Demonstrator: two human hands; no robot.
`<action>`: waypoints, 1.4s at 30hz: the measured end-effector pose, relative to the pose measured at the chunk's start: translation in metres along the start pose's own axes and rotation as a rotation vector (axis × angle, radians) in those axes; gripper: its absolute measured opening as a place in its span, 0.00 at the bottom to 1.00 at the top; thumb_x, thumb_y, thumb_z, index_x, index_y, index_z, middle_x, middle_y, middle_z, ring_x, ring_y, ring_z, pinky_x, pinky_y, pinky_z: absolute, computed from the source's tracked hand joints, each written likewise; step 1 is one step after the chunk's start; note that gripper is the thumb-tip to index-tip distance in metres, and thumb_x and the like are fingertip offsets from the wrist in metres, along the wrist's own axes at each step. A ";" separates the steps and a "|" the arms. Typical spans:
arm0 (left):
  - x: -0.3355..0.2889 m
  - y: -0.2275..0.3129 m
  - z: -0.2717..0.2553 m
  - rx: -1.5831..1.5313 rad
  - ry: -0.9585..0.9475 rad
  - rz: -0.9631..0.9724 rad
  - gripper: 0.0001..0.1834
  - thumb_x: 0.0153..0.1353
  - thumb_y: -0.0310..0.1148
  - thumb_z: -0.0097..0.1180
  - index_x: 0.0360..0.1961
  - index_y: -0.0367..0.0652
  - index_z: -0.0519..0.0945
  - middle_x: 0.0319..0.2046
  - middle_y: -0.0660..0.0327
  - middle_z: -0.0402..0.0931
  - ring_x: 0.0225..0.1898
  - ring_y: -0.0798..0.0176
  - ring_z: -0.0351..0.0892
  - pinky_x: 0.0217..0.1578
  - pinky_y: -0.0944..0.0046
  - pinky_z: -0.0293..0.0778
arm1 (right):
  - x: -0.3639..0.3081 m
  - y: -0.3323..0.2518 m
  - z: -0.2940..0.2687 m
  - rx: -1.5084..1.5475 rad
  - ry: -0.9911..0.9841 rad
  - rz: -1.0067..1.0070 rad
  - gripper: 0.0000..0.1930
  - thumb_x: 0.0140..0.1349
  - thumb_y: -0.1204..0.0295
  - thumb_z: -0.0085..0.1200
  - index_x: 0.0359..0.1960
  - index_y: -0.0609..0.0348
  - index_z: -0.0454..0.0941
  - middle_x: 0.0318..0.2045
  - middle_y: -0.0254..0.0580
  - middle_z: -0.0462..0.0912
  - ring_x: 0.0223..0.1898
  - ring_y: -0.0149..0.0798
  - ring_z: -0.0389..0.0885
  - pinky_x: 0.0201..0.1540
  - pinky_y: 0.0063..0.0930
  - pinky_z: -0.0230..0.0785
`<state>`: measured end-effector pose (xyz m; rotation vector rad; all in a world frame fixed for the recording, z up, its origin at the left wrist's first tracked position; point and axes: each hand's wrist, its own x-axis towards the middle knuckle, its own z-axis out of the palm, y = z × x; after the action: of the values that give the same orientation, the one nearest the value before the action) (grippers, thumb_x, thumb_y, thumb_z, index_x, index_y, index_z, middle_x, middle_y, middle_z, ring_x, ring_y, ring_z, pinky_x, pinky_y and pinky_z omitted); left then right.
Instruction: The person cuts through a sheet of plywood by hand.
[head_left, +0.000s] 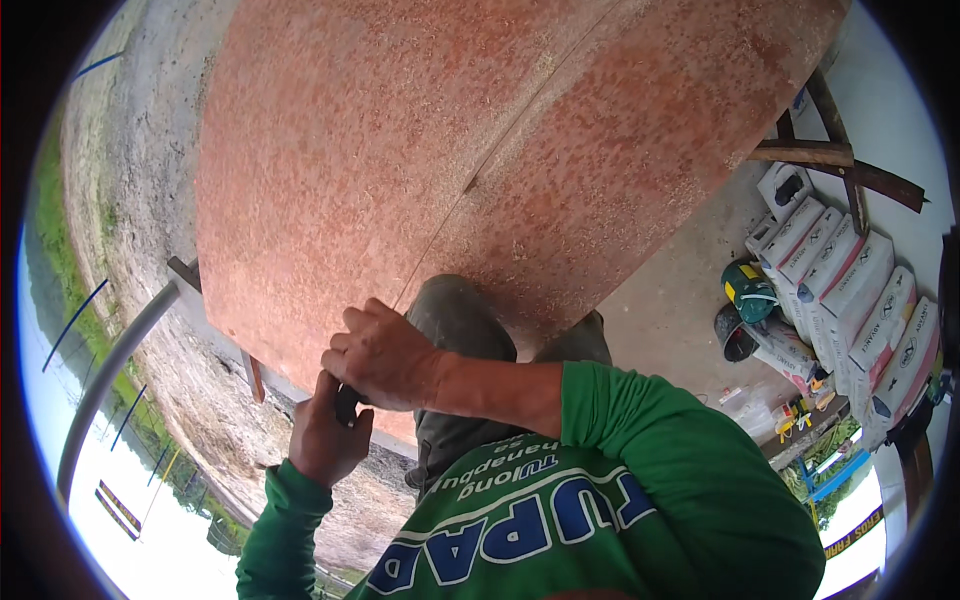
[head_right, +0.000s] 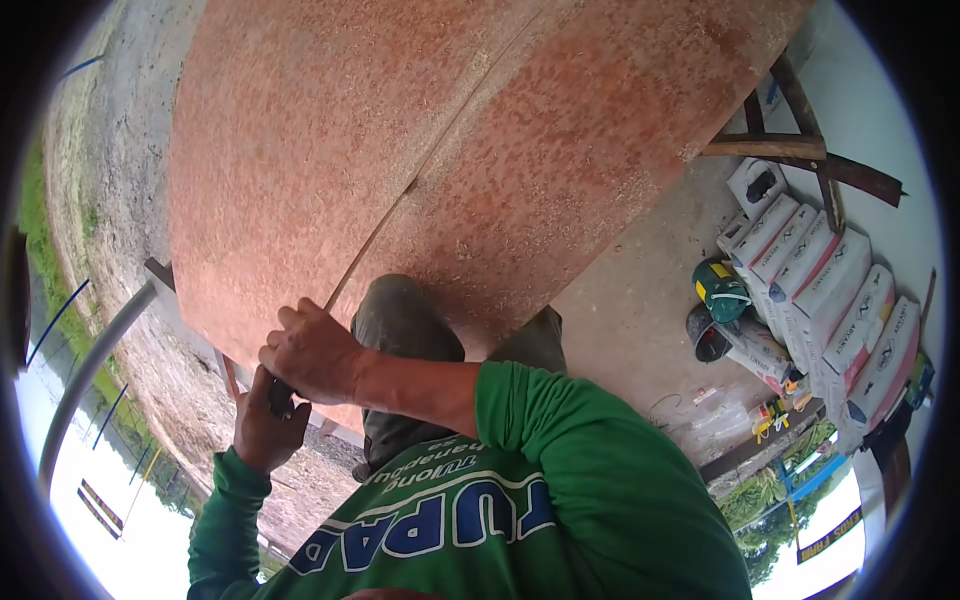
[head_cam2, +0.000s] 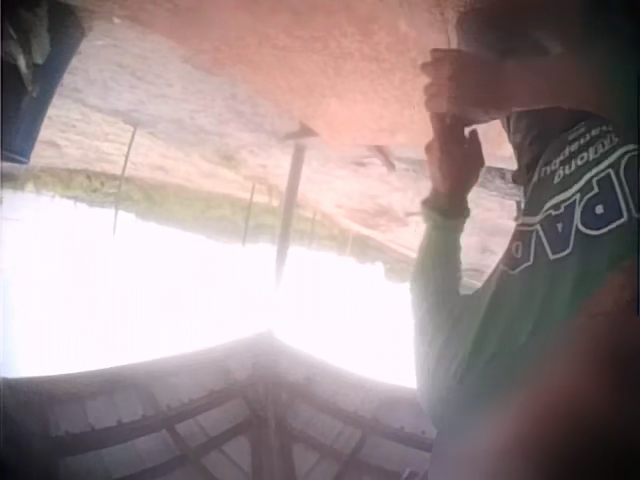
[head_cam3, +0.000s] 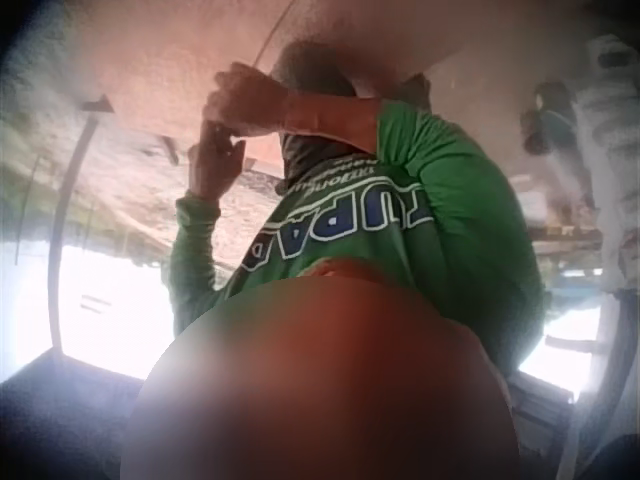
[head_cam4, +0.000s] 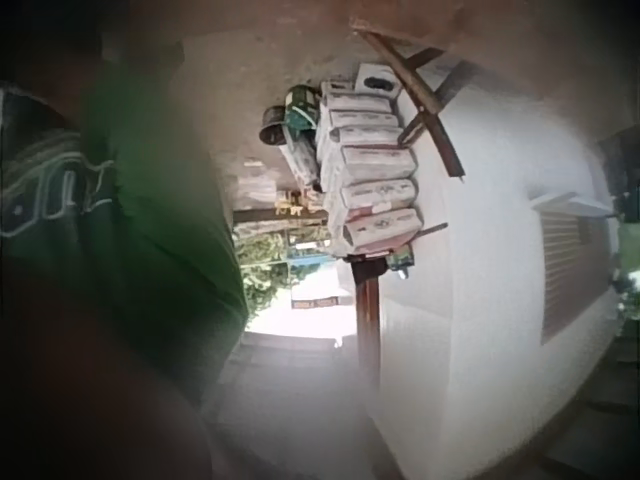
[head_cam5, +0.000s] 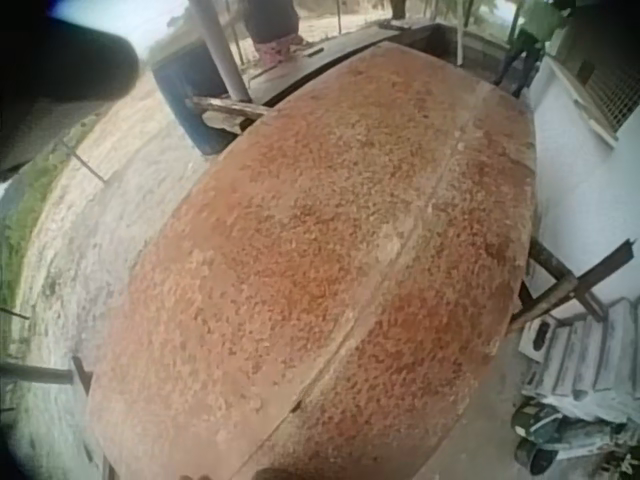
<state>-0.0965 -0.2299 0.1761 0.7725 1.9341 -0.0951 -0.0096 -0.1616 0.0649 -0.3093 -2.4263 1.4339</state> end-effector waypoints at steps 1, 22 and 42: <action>-0.024 0.003 -0.008 0.012 -0.004 -0.043 0.22 0.45 0.23 0.54 0.44 0.37 0.65 0.21 0.52 0.76 0.24 0.52 0.79 0.26 0.60 0.74 | 0.000 -0.023 0.000 0.036 0.021 -0.006 0.04 0.41 0.68 0.52 0.18 0.51 0.73 0.19 0.29 0.72 0.30 0.34 0.71 0.35 0.29 0.62; 0.015 -0.018 0.012 -0.025 0.124 0.108 0.24 0.44 0.22 0.53 0.46 0.37 0.65 0.19 0.51 0.75 0.24 0.49 0.79 0.25 0.58 0.74 | 0.004 0.011 0.007 0.036 -0.005 0.030 0.04 0.41 0.67 0.53 0.18 0.49 0.73 0.19 0.28 0.72 0.31 0.34 0.72 0.36 0.29 0.62; 0.152 0.007 0.053 -0.001 0.186 0.245 0.24 0.43 0.22 0.50 0.46 0.39 0.66 0.27 0.42 0.75 0.30 0.39 0.75 0.29 0.52 0.72 | 0.009 0.133 -0.026 -0.227 -0.126 0.177 0.12 0.34 0.59 0.63 0.21 0.45 0.77 0.25 0.27 0.78 0.35 0.36 0.74 0.41 0.32 0.63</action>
<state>-0.0947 -0.1729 0.0253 1.0420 1.9958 0.1311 -0.0048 -0.0741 -0.0391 -0.5107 -2.7304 1.2806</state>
